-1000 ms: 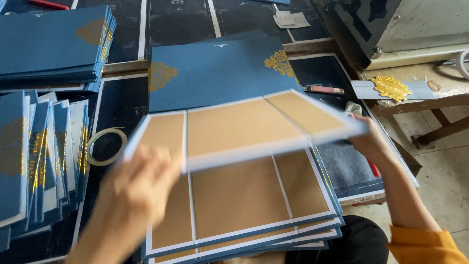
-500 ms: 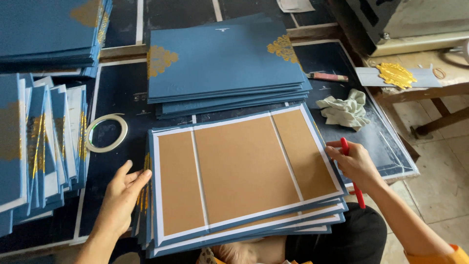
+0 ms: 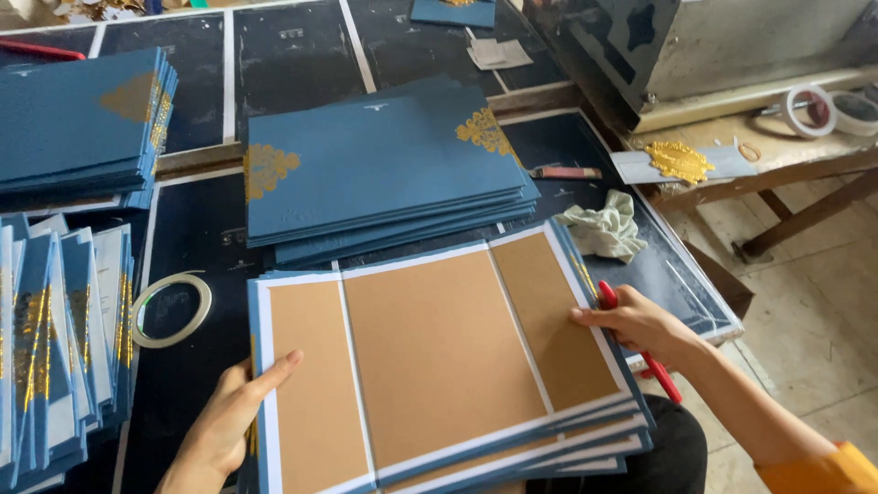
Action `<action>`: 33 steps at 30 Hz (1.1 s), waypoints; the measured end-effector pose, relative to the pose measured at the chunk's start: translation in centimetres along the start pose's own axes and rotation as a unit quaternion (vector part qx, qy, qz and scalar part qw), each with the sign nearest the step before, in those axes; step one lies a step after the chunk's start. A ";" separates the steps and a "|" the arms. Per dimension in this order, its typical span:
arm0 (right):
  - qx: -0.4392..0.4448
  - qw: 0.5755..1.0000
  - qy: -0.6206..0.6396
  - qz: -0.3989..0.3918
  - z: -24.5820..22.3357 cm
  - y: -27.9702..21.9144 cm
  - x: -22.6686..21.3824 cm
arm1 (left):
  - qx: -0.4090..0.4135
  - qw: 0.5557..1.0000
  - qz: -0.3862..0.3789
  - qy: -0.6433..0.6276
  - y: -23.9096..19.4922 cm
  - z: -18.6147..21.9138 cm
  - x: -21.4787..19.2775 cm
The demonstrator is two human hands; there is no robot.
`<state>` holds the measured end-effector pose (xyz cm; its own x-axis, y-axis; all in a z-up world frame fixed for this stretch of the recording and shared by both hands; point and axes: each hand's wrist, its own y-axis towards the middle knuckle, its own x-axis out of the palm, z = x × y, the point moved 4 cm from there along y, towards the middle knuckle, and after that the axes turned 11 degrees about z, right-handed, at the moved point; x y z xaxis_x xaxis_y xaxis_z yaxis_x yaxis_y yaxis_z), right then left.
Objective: Assembling and cleaning invitation cards at a workbench
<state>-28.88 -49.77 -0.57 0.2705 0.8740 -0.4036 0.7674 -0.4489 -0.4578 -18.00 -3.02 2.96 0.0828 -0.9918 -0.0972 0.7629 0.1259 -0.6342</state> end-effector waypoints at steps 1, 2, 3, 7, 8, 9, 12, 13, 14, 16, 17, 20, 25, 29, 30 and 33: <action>-0.004 1.000 -0.002 -0.001 -0.4 -0.9 -0.6 | 0.002 1.000 0.001 -0.005 0.9 -1.0 -1.2; -0.018 1.000 -0.001 0.022 -0.9 -1.7 -1.3 | 0.084 0.996 0.003 0.002 1.7 -1.3 -2.5; -0.032 0.999 0.000 0.045 -1.3 -2.5 -2.1 | 0.165 0.986 0.004 0.009 2.5 -1.7 -3.7; -0.047 0.985 0.120 0.110 -5.8 -6.6 -4.5 | 0.240 0.970 0.040 -0.019 3.3 -1.4 -7.9; -0.101 0.980 0.038 0.169 -5.5 -6.4 -5.8 | 0.251 0.965 0.012 -0.080 3.2 -0.9 -8.0; -0.154 0.961 -0.044 0.226 -5.4 -6.4 -7.1 | 0.261 0.955 -0.017 -0.140 3.1 -0.3 -8.1; -0.080 0.988 -0.008 0.130 -5.5 -5.4 -5.1 | 0.337 0.924 -0.104 -0.148 1.6 2.5 -7.2; -0.080 0.988 -0.007 0.131 -4.8 -5.0 -4.8 | 0.338 0.924 -0.105 -0.147 1.6 2.7 -6.1; -0.130 0.980 -0.076 0.131 -4.5 -4.6 -4.4 | 0.414 0.886 -0.125 -0.167 1.0 3.1 -5.2; -0.180 0.964 -0.146 0.129 -4.4 -4.2 -2.9 | 0.486 0.842 -0.142 -0.186 1.2 2.8 -4.0; -0.091 0.981 -0.122 0.123 -3.8 -4.0 -1.9 | 0.484 0.839 -0.131 -0.210 2.0 2.2 -4.0; -0.031 0.979 -0.168 0.109 0.2 -0.9 -0.4 | 0.445 0.867 -0.059 -0.216 6.8 -2.9 -4.4; -0.135 0.947 -0.267 0.117 4.7 3.6 0.1 | 0.301 0.945 0.053 -0.114 10.7 -9.0 -3.2; -0.181 0.967 -0.125 0.129 3.1 3.2 0.1 | 0.286 0.948 0.113 -0.078 4.8 -3.3 -1.7; -0.238 0.959 -0.102 0.118 2.0 3.0 0.1 | 0.296 0.944 0.122 -0.079 3.6 -1.0 -1.3; -0.273 0.958 0.025 0.080 -5.2 2.3 -0.2 | 0.304 0.944 0.103 -0.079 2.3 5.3 -0.3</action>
<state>-24.14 -50.07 2.57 0.4279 0.8160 -0.3887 0.8996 -0.4261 0.0957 -12.87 -2.57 5.59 0.3279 -0.9444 -0.0251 0.9429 0.3288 -0.0525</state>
